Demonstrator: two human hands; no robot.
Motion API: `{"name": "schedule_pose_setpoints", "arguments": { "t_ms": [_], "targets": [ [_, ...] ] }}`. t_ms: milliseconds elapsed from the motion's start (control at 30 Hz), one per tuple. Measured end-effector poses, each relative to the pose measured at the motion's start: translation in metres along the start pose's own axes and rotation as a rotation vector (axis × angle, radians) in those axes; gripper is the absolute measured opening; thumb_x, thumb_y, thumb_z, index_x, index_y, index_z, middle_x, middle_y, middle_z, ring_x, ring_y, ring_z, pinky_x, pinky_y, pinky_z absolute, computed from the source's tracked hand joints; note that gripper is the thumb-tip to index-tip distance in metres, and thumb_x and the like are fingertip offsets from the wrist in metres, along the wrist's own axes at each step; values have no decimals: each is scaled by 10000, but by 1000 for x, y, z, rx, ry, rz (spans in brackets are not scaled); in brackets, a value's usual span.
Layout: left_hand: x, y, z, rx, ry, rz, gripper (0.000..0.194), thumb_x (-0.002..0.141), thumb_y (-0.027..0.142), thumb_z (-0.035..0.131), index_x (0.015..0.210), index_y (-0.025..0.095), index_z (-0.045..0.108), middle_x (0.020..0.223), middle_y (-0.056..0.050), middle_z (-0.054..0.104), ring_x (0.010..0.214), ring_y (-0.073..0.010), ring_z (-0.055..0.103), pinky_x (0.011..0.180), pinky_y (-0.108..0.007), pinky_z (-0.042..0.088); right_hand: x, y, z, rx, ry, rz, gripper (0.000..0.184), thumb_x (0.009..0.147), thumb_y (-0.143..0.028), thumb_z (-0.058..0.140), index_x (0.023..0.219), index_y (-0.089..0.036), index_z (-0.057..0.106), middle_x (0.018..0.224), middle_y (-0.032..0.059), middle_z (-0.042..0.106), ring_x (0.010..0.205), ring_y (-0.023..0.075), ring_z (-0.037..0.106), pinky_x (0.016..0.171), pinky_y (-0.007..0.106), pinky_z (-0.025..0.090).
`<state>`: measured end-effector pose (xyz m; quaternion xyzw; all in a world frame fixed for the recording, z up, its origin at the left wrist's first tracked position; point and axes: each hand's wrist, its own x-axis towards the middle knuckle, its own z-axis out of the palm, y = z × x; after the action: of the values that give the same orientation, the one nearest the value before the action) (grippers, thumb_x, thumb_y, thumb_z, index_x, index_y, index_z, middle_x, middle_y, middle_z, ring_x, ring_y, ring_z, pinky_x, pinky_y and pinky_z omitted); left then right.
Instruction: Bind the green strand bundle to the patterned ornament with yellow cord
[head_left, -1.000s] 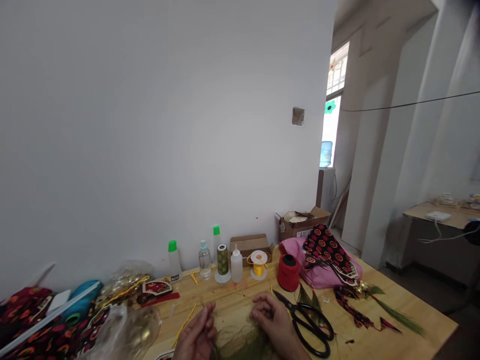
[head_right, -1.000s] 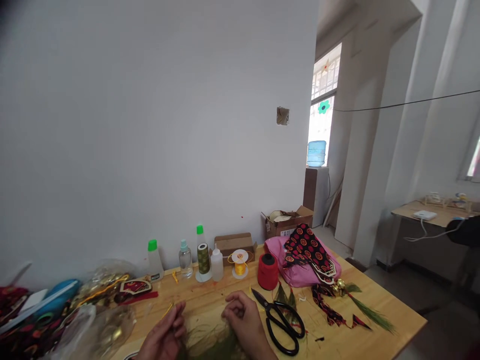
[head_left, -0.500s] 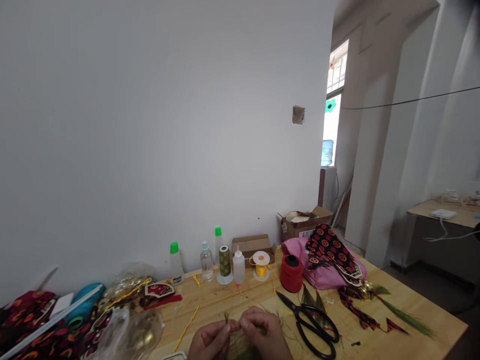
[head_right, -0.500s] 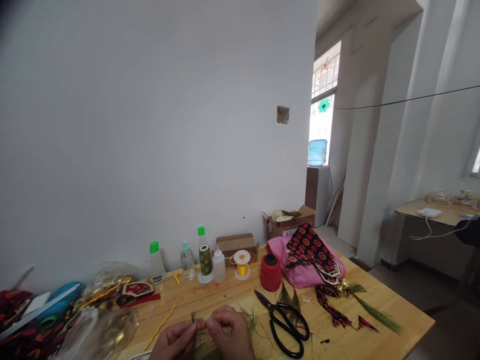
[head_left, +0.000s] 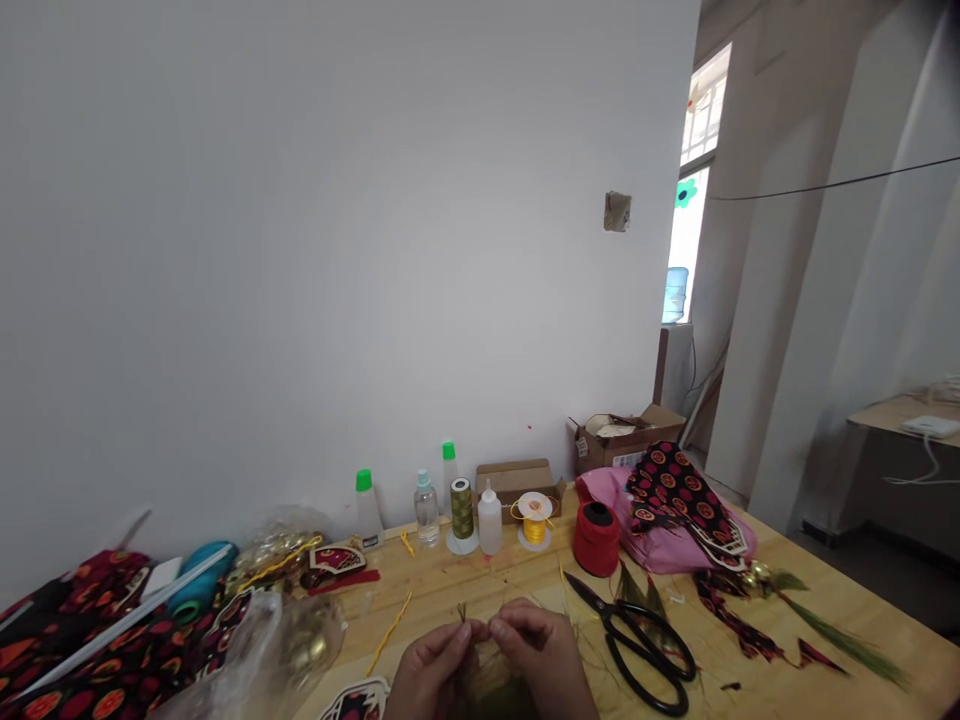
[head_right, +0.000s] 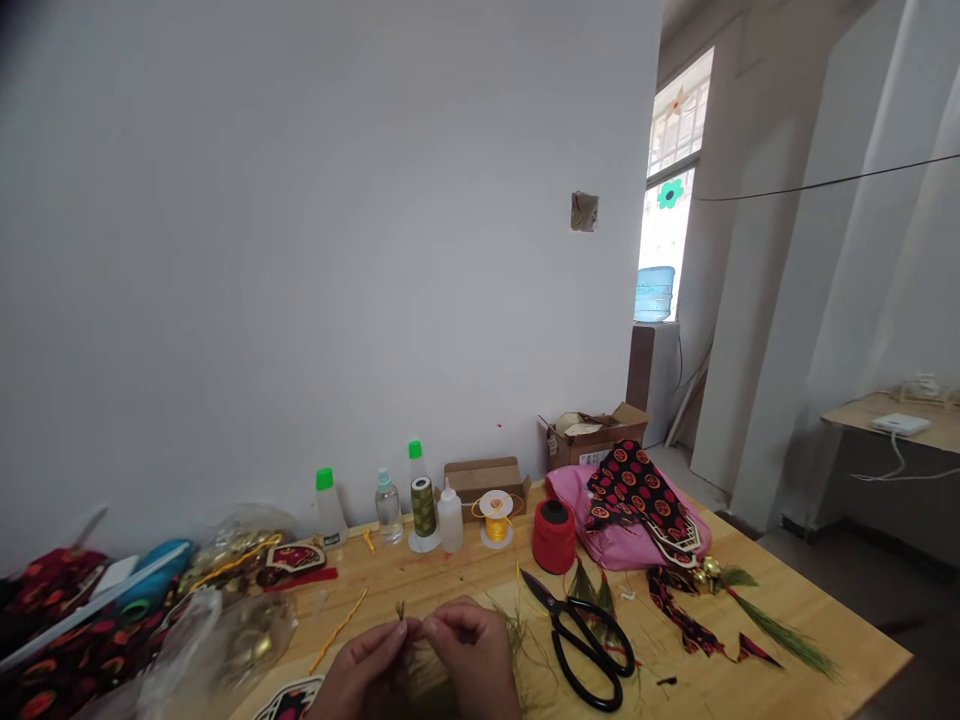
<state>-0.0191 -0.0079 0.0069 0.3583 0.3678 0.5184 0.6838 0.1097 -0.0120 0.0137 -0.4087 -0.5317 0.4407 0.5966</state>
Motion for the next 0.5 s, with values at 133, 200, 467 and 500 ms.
{"name": "schedule_pose_setpoints", "arguments": {
  "t_ms": [133,200,467,500],
  "targets": [
    [-3,3,1,-66,-110,-54,192,657,250,594,784,138,685,595,-51,647,636,-157,556,676,-261,393,-4,8,2,-191,-27,-29,113,613,-226,595,584,-152,675,549,29,589,507,127,475,486,217,358],
    [-5,4,3,-81,-146,-75,216,674,247,577,827,131,674,650,-76,668,698,-183,573,701,-281,396,-5,13,6,-215,-48,-7,102,615,-196,586,579,-159,675,553,28,599,518,131,494,496,216,370],
    [-8,3,6,-168,-202,-107,227,694,224,557,858,105,661,758,-121,682,805,-231,579,739,-332,405,-3,18,9,-155,-61,57,96,594,-159,585,540,-147,663,523,15,566,512,128,492,484,212,367],
    [-8,3,6,-174,-207,-112,225,693,220,559,855,102,662,762,-124,682,808,-234,579,739,-335,406,-3,17,9,-148,-63,69,97,591,-158,585,533,-144,661,516,13,558,504,125,485,478,211,362]
  ]
}}
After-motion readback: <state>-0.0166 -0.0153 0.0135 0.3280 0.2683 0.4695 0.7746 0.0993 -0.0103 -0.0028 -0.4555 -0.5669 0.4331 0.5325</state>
